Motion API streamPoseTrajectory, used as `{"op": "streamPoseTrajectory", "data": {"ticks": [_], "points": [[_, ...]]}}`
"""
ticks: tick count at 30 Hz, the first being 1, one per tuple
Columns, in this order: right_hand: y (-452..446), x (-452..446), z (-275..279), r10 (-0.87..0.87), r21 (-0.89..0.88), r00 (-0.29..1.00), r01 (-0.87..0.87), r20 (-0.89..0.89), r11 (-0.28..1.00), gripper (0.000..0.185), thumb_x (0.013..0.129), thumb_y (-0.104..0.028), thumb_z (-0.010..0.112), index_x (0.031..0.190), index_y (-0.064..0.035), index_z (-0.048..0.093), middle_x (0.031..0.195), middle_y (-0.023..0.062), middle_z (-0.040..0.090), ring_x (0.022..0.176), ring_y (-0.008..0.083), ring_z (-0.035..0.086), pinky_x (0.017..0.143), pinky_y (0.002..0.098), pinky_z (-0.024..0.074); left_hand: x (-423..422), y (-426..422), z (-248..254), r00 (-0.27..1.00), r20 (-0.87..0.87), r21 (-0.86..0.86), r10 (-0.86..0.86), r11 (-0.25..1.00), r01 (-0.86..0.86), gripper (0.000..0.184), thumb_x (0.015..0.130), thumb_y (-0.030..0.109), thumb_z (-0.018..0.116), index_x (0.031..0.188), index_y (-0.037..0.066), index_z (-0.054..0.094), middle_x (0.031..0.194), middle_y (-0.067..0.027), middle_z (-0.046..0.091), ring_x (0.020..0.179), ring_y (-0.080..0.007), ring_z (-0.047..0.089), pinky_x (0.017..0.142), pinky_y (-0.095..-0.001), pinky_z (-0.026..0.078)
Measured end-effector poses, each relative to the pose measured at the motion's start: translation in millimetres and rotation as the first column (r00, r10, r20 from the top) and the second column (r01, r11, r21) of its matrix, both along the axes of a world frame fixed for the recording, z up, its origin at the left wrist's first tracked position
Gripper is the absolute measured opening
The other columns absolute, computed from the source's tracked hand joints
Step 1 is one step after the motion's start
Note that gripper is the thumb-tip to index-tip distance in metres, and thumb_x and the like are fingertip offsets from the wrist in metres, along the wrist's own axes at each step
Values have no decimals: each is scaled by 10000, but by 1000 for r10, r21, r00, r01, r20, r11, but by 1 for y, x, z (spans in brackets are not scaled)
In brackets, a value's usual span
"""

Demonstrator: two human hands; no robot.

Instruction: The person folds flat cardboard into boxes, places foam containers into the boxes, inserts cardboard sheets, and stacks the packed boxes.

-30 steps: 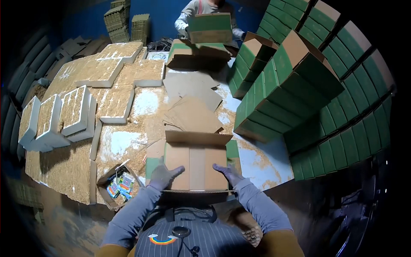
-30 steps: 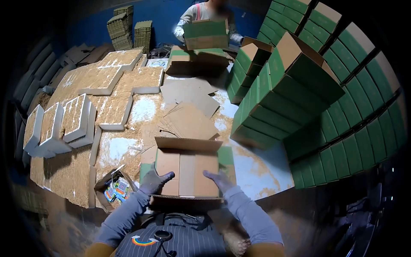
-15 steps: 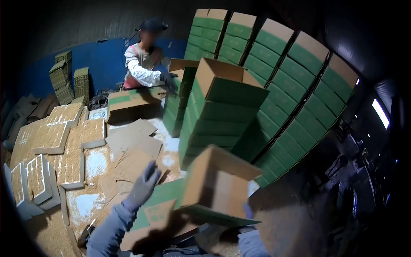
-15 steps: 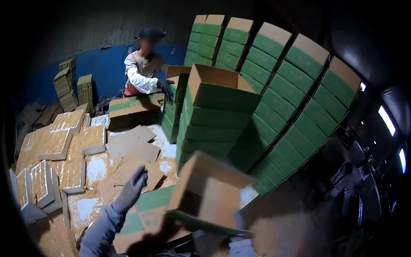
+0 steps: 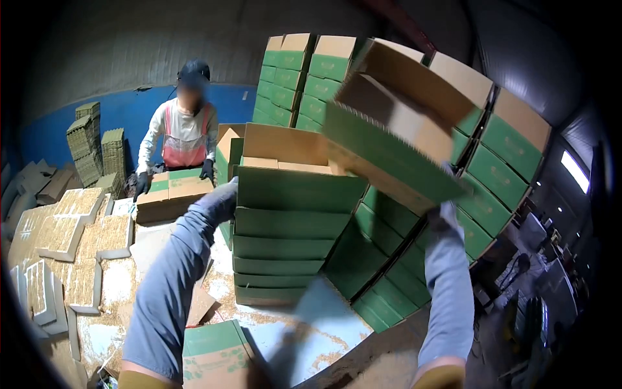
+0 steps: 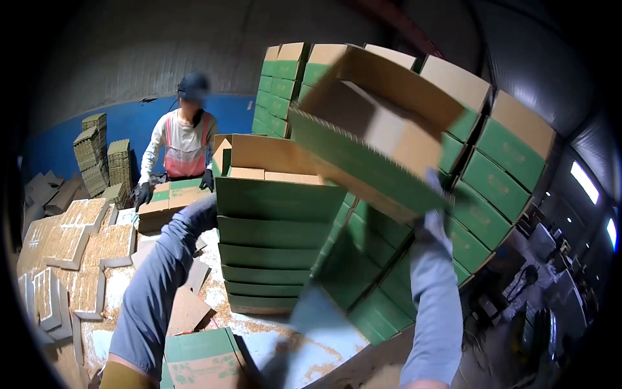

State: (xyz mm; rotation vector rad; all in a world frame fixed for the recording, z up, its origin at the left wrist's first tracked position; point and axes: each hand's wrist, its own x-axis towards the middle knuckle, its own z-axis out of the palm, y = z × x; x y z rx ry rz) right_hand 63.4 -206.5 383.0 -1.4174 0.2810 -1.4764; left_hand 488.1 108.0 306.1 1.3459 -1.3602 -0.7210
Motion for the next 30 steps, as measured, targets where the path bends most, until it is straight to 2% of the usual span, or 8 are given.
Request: {"op": "streamPoseTrajectory", "data": {"ticks": [2, 5, 12, 14, 18, 20, 22, 30], "points": [[0, 53, 12, 419, 242, 904, -390, -80, 888, 399, 999, -327, 508, 1297, -65, 554, 1294, 116, 587, 1156, 232, 570, 960, 389, 491, 43, -2, -20, 676, 710, -315, 196, 947, 56, 407, 880, 97, 614, 1275, 35, 543, 1147, -130, 664, 979, -240, 635, 842, -343, 511], [24, 124, -4, 393, 202, 592, -364, -703, 909, 499, 1011, -439, 415, 1257, -29, 557, 1242, 129, 618, 1120, 253, 600, 901, 433, 517, 39, 9, -13, 997, 58, -149, 55, 988, -46, 413, 904, 219, 587, 1269, 28, 555, 1155, -122, 662, 998, -244, 627, 855, -352, 507], [110, 189, -5, 434, 688, 900, -341, 42, 640, 545, 995, -462, 481, 1373, -69, 472, 1337, 110, 563, 1171, 261, 566, 988, 397, 473, 5, -17, -5, 589, -778, -109, 220, 875, -472, 576, 962, 504, 525, 1256, 12, 583, 1175, -103, 657, 1042, -254, 607, 886, -372, 497], [98, 165, -57, 528, 337, 849, -503, 18, 796, 518, 1023, -406, 428, 1437, -95, 423, 1430, 93, 494, 1301, 251, 461, 1125, 395, 337, 11, -6, -16, 672, -575, -140, 466, 754, -642, 659, 1020, 524, 368, 1375, -19, 481, 1373, -139, 543, 1257, -269, 502, 1044, -347, 405], [92, 78, -282, 51, 168, 823, 54, -566, 984, 452, 1050, -356, 350, 1385, -86, 490, 1299, 113, 558, 1162, 183, 521, 1024, 366, 406, -19, 128, -91, 715, -75, -270, 695, 676, -686, 543, 1058, 336, 386, 1479, -5, 344, 1515, -145, 389, 1386, -221, 381, 1157, -332, 275], [175, 56, -383, 589, 817, 699, -11, -406, 577, 540, 993, -554, 393, 1283, -118, 529, 1070, 51, 583, 977, 187, 524, 879, 361, 429, -65, 206, -146, 633, 139, -87, 762, 646, -759, 517, 1013, 272, 510, 1423, -26, 411, 1446, -221, 449, 1369, -292, 409, 1134, -375, 316], [273, 66, -423, 852, 957, 451, 19, -266, 289, 571, 977, -634, 381, 1187, -133, 557, 930, -3, 568, 858, 168, 517, 760, 342, 450, -90, 284, -245, 573, 412, 35, 709, 616, -787, 542, 979, 283, 549, 1403, -29, 421, 1408, -250, 458, 1338, -387, 409, 1127, -423, 323], [458, 165, -420, 921, 882, 285, -314, -265, 351, 511, 996, -322, 536, 1400, -48, 384, 1278, 151, 574, 1009, 279, 658, 871, 361, 562, -173, 537, -334, 524, 744, 303, 415, 489, -818, 858, 877, 615, 550, 1445, 6, 346, 1465, -271, 346, 1372, -447, 307, 1161, -558, 185]]}}
